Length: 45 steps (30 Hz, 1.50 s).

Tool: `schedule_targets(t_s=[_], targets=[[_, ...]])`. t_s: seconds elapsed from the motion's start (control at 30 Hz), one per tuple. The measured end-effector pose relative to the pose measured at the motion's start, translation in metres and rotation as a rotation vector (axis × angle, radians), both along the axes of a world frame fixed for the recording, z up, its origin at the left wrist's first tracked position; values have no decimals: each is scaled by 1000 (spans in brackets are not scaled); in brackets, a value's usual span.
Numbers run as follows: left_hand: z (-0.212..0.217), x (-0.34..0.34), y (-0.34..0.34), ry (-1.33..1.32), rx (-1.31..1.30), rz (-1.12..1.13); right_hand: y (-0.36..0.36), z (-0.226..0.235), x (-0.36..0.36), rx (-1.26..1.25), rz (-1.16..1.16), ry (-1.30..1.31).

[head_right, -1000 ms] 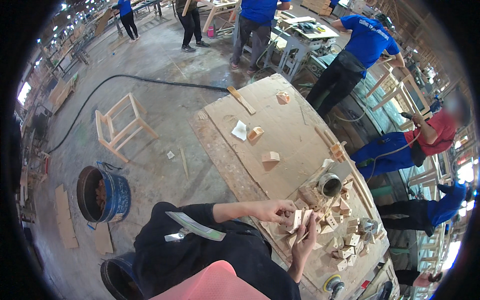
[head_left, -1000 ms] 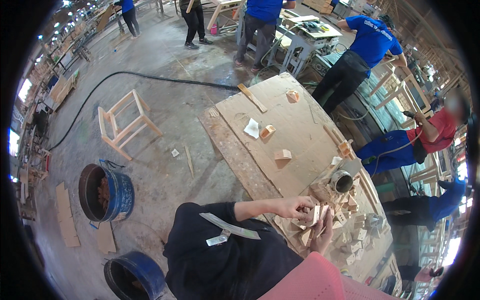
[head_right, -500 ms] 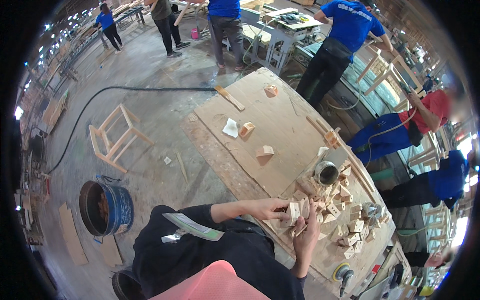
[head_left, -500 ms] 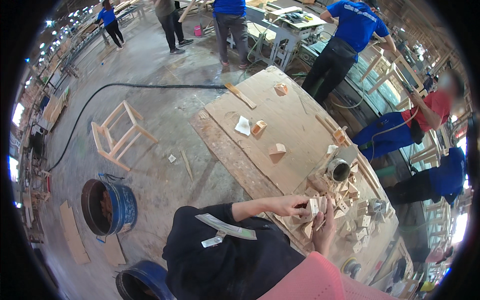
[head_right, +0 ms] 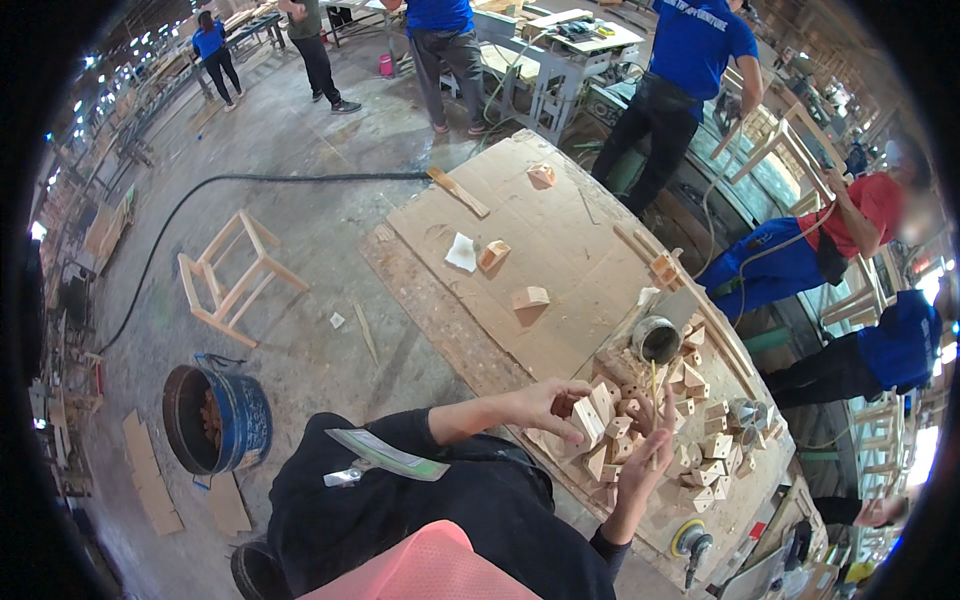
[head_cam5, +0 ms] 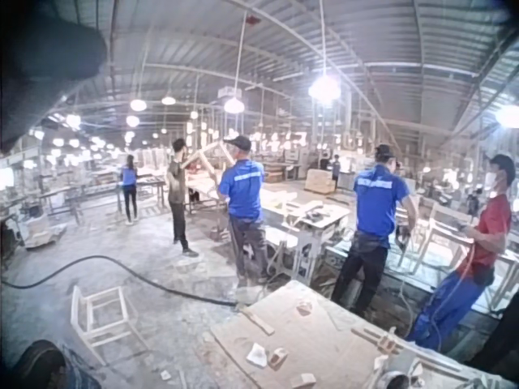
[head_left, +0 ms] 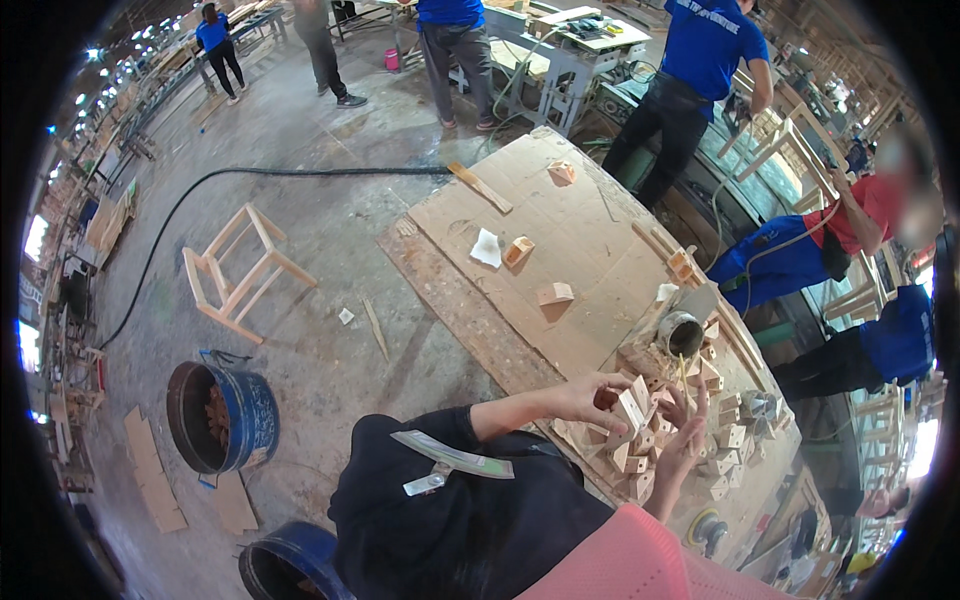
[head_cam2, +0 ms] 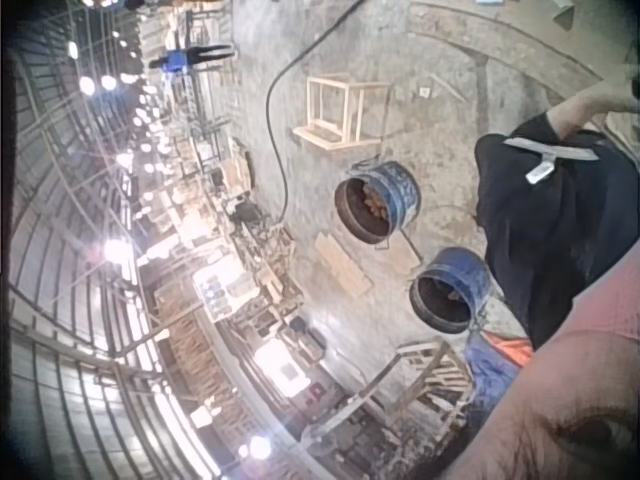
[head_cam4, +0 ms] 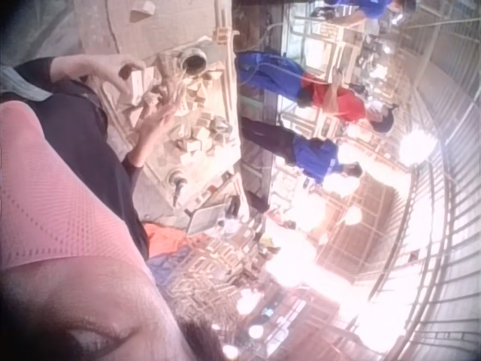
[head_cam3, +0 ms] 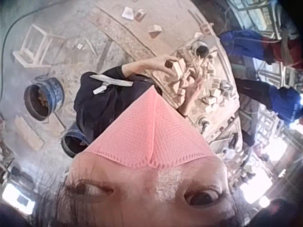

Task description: The person sands small wooden blocks using a handheld power sander and then applies a dark liquid finish to the holes using a small brush. The person handles the blocks one at a time, placing them back on the workbench after each step.

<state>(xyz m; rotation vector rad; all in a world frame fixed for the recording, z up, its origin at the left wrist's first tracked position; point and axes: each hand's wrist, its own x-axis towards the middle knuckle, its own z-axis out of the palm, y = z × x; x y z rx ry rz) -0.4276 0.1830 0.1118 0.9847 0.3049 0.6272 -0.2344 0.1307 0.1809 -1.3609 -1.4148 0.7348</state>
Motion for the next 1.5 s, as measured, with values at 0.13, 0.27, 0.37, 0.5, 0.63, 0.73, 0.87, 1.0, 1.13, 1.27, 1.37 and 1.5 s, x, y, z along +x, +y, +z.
schedule_targets(t_s=[0.13,0.27,0.37,0.5,0.63,0.73,0.87,1.0,1.13,1.27,1.37,1.5], targets=[[6,-15,3,-21,-89,132,7,-3,17,69,-154,16],[2,-20,4,-57,-122,258,14,1,32,108,-204,-16],[-2,-19,6,-106,-123,277,14,2,40,66,-251,61],[6,-21,8,-78,-42,307,17,-1,54,82,-340,58],[5,-31,7,13,-101,390,40,-4,65,30,-391,67],[4,-34,6,55,-116,436,55,-5,66,35,-398,48],[-5,-31,14,102,-93,429,67,-19,72,69,-474,-232],[-7,-31,21,135,-75,420,81,-18,64,45,-447,-430],[-6,-28,28,139,-79,436,86,-28,62,-53,-393,-388],[-9,-25,40,148,-91,444,89,-39,69,-60,-417,-242],[-9,-22,53,147,-68,450,90,-46,75,-58,-428,-259],[-19,-22,83,181,-30,492,89,-48,75,-43,-428,-204]])
